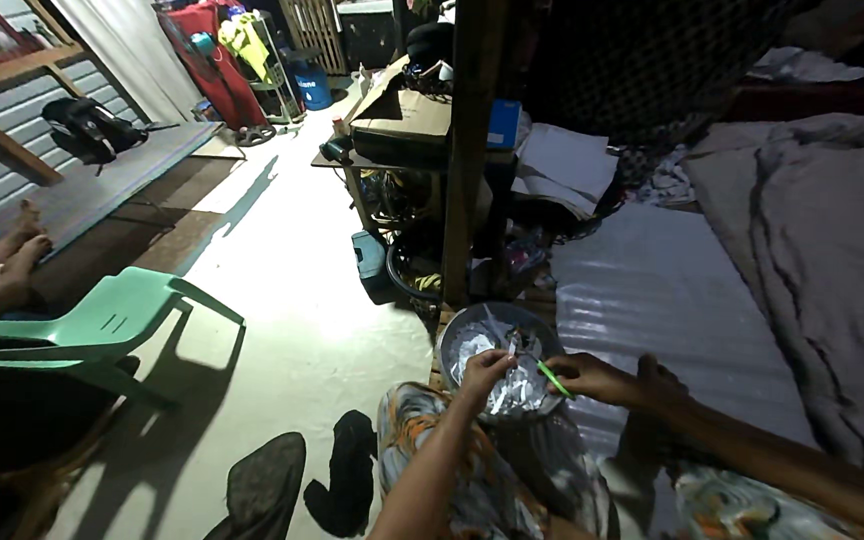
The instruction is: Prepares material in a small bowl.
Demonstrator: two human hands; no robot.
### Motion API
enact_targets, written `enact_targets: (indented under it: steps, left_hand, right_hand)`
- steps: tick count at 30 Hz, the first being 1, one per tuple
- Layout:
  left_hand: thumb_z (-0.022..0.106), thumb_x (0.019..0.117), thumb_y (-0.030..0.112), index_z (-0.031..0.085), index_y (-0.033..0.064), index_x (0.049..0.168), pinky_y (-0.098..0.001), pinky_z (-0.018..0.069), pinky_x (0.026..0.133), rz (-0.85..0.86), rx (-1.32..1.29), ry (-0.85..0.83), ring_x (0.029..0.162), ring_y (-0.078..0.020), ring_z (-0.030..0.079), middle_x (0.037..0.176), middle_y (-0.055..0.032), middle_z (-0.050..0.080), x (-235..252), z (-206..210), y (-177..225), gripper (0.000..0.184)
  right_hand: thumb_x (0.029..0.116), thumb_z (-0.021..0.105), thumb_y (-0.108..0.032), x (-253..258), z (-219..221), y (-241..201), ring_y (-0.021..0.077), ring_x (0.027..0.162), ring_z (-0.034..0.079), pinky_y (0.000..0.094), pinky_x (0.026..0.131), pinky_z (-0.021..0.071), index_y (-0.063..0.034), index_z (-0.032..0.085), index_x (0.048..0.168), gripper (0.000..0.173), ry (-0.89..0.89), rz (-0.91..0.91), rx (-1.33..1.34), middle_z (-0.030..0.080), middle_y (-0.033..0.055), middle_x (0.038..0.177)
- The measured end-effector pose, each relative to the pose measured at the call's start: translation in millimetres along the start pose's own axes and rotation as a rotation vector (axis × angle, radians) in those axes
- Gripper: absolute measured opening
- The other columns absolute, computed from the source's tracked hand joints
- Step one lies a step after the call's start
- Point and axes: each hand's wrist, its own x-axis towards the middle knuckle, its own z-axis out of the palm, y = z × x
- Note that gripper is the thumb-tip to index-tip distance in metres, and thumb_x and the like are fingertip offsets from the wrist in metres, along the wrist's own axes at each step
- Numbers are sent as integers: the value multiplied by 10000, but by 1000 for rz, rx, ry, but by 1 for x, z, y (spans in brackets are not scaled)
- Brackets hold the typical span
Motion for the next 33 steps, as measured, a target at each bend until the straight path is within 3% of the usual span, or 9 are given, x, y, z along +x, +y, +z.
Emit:
enact_targets:
  steps: [10,15,25,29,33]
  left_hand:
    - [586,1011,65,656,-44,1067,-219,505,687,-9,-25,17,721,-47,599,857,-25,681,1,0,-6,141]
    - [567,1017,43,630,-48,1087,-222,524,716,-63,-1,0,747,-47,601,895,-21,653,-5,2,1,130]
    - [552,1024,34,624,-17,1043,-214,528,695,-120,-46,37,715,-54,599,839,0,629,1,0,-2,90]
    - [549,1023,30,617,-15,1047,-220,530,699,-119,-80,45,717,-60,597,848,-7,625,2,-1,-3,86]
    - [552,1021,24,621,-12,1036,-220,532,706,-122,-76,39,720,-59,601,844,-4,629,1,-1,-2,79]
  right_hand:
    - [962,701,-100,-2,-1,2,139,856,643,299,820,542,48,617,1271,353,22,13,-1,678,153,1055]
    - [981,682,-129,-9,-2,-15,158,858,635,321,835,536,48,610,1288,362,35,48,-44,673,170,1050]
    - [986,660,-95,-4,-5,6,0,727,594,175,707,505,65,626,1203,272,17,-68,92,677,50,905]
    - [972,704,-171,-4,-6,4,85,793,583,252,777,504,66,596,1275,399,-35,-45,-2,659,132,998]
    - [949,737,-201,-5,-5,-2,83,754,548,251,742,477,52,600,1281,439,-37,-33,-53,650,113,949]
